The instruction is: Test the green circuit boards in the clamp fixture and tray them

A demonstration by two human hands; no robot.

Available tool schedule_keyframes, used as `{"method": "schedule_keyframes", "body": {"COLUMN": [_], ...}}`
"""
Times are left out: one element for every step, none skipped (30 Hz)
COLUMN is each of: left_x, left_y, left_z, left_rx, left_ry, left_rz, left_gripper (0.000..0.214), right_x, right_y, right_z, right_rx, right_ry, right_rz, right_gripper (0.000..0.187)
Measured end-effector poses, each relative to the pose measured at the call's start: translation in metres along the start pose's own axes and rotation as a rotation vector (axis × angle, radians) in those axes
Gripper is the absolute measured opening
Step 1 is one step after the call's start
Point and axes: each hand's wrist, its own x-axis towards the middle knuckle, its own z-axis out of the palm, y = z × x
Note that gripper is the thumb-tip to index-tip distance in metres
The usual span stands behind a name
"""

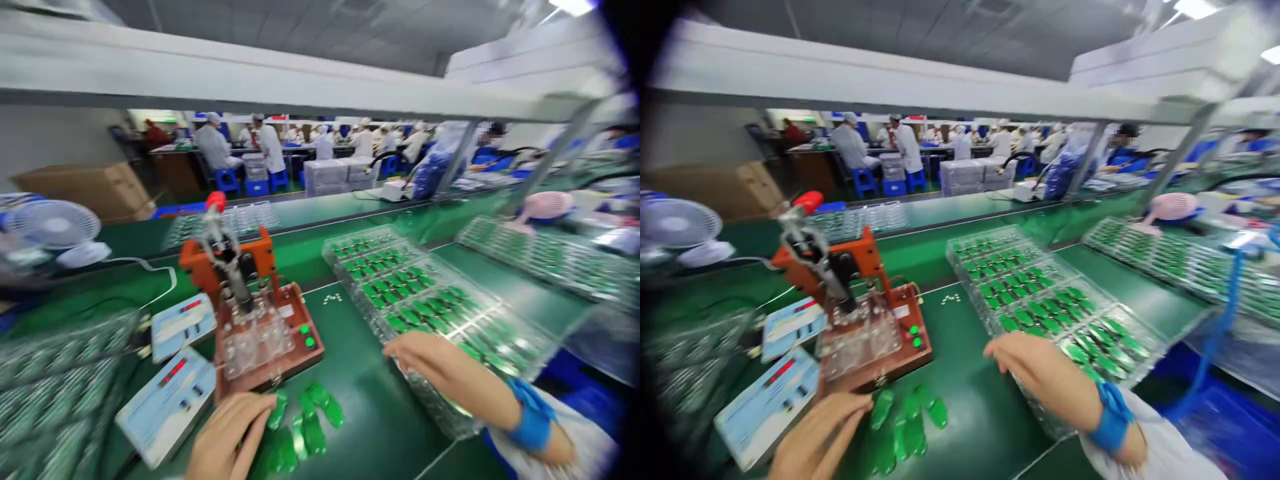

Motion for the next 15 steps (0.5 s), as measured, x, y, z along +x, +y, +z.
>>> {"method": "schedule_keyframes", "body": {"left_x": [-0.002,-0.005,-0.008,-0.012,-0.017,-0.022,-0.028,-0.033,-0.038,-0.042,-0.045,-0.047,-0.048,-0.048,-0.047], "left_y": [-0.002,-0.005,-0.007,-0.009,-0.011,-0.012,-0.013,-0.013,-0.013,-0.013,-0.012,-0.011,-0.009,-0.007,-0.005], "left_z": [-0.003,-0.006,-0.01,-0.015,-0.02,-0.025,-0.029,-0.034,-0.037,-0.04,-0.042,-0.043,-0.044,-0.044,-0.044], "left_rx": [0.014,0.033,0.047,0.057,0.061,0.055,0.046,0.035,0.026,0.02,0.017,0.014,0.011,0.005,0.001], "left_ry": [-0.036,-0.063,-0.1,-0.144,-0.192,-0.25,-0.31,-0.368,-0.422,-0.475,-0.526,-0.577,-0.622,-0.663,-0.696], "left_rz": [-0.029,-0.047,-0.066,-0.088,-0.101,-0.113,-0.13,-0.146,-0.161,-0.179,-0.205,-0.238,-0.277,-0.319,-0.362], "left_gripper": [0.016,0.015,0.014,0.013,0.012,0.012,0.013,0.013,0.014,0.015,0.018,0.021,0.025,0.028,0.03], "right_x": [-0.001,0.0,0.001,0.004,0.008,0.013,0.018,0.023,0.029,0.034,0.038,0.043,0.047,0.051,0.055], "right_y": [-0.015,-0.027,-0.036,-0.041,-0.044,-0.044,-0.042,-0.039,-0.034,-0.029,-0.024,-0.02,-0.015,-0.012,-0.01], "right_z": [0.019,0.038,0.055,0.071,0.085,0.096,0.105,0.11,0.114,0.115,0.115,0.114,0.113,0.111,0.11], "right_rx": [0.056,0.108,0.15,0.183,0.213,0.239,0.26,0.275,0.283,0.286,0.286,0.285,0.285,0.284,0.283], "right_ry": [-0.091,-0.16,-0.207,-0.229,-0.235,-0.231,-0.224,-0.218,-0.217,-0.227,-0.245,-0.27,-0.298,-0.328,-0.357], "right_rz": [-0.088,-0.149,-0.191,-0.207,-0.211,-0.207,-0.201,-0.194,-0.187,-0.18,-0.175,-0.171,-0.169,-0.167,-0.168], "right_gripper": [0.036,0.035,0.033,0.03,0.027,0.025,0.025,0.025,0.026,0.027,0.028,0.03,0.031,0.033,0.035]}}
